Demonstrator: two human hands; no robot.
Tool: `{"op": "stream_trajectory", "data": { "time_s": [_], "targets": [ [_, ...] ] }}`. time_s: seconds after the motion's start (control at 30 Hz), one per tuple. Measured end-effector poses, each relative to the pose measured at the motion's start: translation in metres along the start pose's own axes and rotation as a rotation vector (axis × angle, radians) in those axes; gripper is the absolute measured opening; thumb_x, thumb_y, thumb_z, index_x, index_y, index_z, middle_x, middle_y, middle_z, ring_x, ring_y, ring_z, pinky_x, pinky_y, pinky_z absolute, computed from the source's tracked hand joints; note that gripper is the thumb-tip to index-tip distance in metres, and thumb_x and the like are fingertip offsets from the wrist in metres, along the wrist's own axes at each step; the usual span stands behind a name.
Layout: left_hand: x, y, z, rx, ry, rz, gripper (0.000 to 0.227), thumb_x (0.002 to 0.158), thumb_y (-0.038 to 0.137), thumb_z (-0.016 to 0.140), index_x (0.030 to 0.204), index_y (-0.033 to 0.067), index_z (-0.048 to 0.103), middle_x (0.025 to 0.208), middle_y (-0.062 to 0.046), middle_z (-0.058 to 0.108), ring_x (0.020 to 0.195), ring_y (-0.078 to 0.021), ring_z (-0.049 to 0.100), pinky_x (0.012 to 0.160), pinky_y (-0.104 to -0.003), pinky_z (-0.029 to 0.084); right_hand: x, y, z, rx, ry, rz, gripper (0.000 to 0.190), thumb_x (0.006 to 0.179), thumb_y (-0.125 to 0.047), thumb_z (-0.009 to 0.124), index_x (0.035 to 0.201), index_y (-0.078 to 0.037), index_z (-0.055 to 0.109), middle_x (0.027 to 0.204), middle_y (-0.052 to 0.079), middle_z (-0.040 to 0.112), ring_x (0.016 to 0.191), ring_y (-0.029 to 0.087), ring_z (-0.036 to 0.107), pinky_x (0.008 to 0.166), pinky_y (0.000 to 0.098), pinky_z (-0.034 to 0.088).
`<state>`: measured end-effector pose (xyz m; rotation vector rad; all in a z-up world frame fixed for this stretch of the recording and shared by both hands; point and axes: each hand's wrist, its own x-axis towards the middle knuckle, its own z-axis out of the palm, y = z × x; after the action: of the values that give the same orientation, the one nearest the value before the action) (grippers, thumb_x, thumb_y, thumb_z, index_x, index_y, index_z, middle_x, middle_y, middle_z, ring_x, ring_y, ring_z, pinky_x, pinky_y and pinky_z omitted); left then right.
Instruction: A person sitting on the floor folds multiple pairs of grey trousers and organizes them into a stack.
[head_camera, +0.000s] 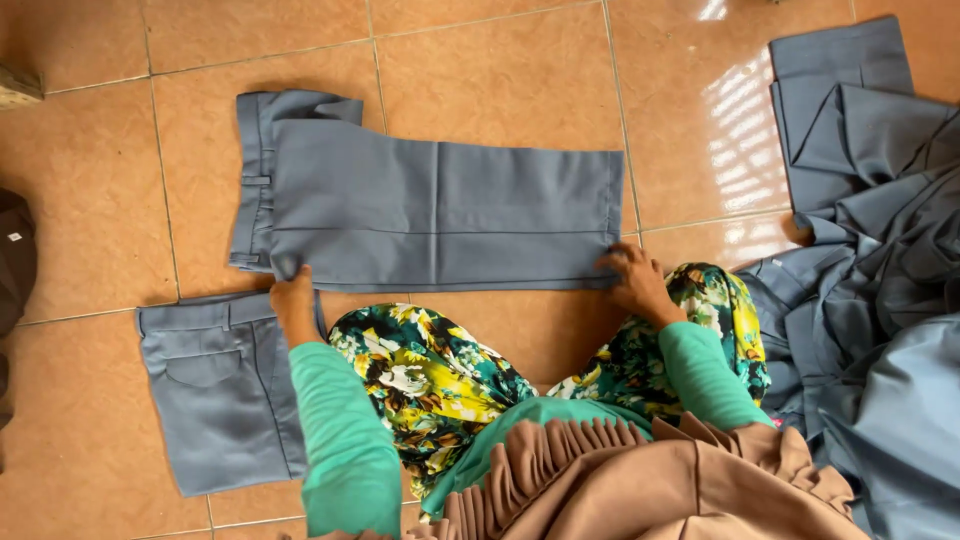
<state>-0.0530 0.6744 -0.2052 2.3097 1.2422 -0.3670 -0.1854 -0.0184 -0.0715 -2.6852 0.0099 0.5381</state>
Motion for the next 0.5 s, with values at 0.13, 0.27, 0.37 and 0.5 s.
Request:
{"op": "stream_trajectory", "data": {
  "time_s": [0.13, 0.27, 0.37, 0.5],
  "targets": [
    [-0.165, 0.072, -0.016, 0.221, 0.332, 0.119, 0.066, 0.091, 0.045, 0.073, 0.137, 0.0012, 0.056, 0.139, -0.02, 0.054, 0.121, -0.0411, 0.058, 0.097, -0.057, 0.052, 0.029, 0.023, 0.019, 0.492, 0.362, 0.254, 0.033, 0.094, -0.017, 0.061, 0.126, -0.015, 0.07, 0.111, 0.022, 0.065, 0.106, 0.044, 0.068, 0.09, 0.0557, 0.055],
    [-0.232, 0.092, 0.041, 0.447, 0.665, 0.684, 0.03, 0.105, 0.03, 0.044, 0.123, 0.0104, 0.057, 0.126, -0.017, 0.053, 0.116, -0.0385, 0.06, 0.092, -0.054, 0.051, 0.039, 0.015, 0.016, 0.473, 0.288, 0.518, 0.042, 0.091, -0.044, 0.073, 0.124, -0.021, 0.063, 0.09, 0.005, 0.072, 0.1, 0.036, 0.071, 0.087, 0.0566, 0.051],
    [-0.269, 0.105, 0.054, 0.3, -0.08, 0.656, 0.019, 0.095, 0.014, 0.067, 0.109, 0.0239, 0.062, 0.119, -0.001, 0.056, 0.104, -0.031, 0.07, 0.083, -0.049, 0.059, 0.038, 0.005, 0.021, 0.426, 0.18, 0.611, 0.05, 0.088, -0.051, 0.077, 0.126, -0.025, 0.059, 0.099, 0.005, 0.074, 0.107, 0.036, 0.07, 0.091, 0.058, 0.051],
    [-0.272, 0.099, 0.06, 0.428, -0.214, 0.761, 0.021, 0.092, 0.006, 0.069, 0.109, 0.0153, 0.062, 0.127, -0.008, 0.053, 0.102, -0.038, 0.071, 0.087, -0.051, 0.059, 0.02, -0.004, 0.021, 0.468, 0.184, 0.645, 0.045, 0.089, -0.042, 0.078, 0.123, -0.02, 0.058, 0.095, 0.01, 0.073, 0.105, 0.041, 0.07, 0.091, 0.0566, 0.052]
  ]
}}
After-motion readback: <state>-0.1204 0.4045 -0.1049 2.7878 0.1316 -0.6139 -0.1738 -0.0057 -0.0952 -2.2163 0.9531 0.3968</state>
